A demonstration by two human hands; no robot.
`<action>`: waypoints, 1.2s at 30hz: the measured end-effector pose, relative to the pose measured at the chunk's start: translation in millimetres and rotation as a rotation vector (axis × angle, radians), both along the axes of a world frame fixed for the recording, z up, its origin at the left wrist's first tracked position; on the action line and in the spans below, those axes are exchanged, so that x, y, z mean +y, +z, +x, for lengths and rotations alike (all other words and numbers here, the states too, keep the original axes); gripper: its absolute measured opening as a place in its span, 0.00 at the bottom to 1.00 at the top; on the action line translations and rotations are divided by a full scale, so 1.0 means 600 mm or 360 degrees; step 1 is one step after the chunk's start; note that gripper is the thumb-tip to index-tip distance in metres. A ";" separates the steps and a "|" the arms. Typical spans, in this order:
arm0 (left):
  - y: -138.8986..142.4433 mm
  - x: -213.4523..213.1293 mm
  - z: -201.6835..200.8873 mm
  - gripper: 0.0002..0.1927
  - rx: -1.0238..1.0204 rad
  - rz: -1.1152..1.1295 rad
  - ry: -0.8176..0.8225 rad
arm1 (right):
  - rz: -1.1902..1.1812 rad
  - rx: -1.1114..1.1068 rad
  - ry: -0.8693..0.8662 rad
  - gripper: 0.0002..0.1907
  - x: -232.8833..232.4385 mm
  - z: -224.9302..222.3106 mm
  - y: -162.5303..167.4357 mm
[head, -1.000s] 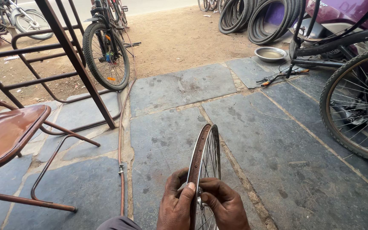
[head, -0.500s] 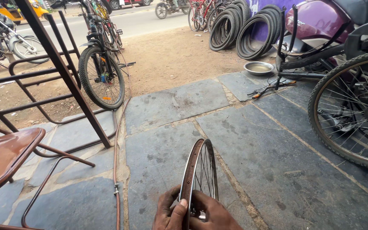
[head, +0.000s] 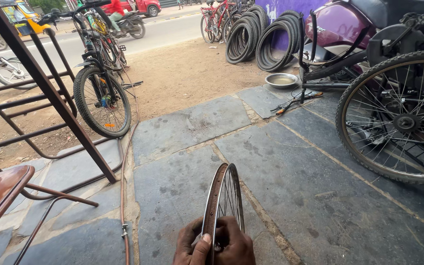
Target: The person inserts metal spokes into the hub and rim of a bicycle wheel, then tightens the spoke nipples using a spoke tool.
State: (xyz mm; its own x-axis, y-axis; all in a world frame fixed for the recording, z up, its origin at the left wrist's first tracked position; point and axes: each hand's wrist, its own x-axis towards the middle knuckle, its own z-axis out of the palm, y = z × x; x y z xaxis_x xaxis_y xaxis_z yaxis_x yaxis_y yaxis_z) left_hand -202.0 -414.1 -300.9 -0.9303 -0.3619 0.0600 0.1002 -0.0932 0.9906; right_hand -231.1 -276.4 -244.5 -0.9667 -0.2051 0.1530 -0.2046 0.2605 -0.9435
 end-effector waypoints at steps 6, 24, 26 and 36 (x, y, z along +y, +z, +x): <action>0.058 0.011 0.023 0.24 -0.0042 0.0017 0.0076 | -0.0006 -0.0338 0.0667 0.18 0.022 0.011 0.081; 0.117 0.015 0.047 0.22 -0.0277 0.0279 0.0100 | -0.0202 -0.0309 0.0572 0.15 0.031 0.012 0.076; 0.124 0.028 0.050 0.24 -0.0227 0.0096 0.0115 | -0.0132 -0.0298 0.0449 0.15 0.022 0.011 0.087; 0.130 0.018 0.057 0.24 -0.0159 -0.0036 0.0060 | -0.0054 0.0107 0.1031 0.17 0.022 -0.003 0.097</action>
State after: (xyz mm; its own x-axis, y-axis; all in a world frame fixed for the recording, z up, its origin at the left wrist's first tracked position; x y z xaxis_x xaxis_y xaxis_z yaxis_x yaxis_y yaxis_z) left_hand -167.6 -403.5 -222.8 -0.9178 -0.3962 -0.0240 0.0035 -0.0687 0.9976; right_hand -232.8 -263.2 -186.0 -0.6369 -0.7372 0.2258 -0.3691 0.0345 -0.9287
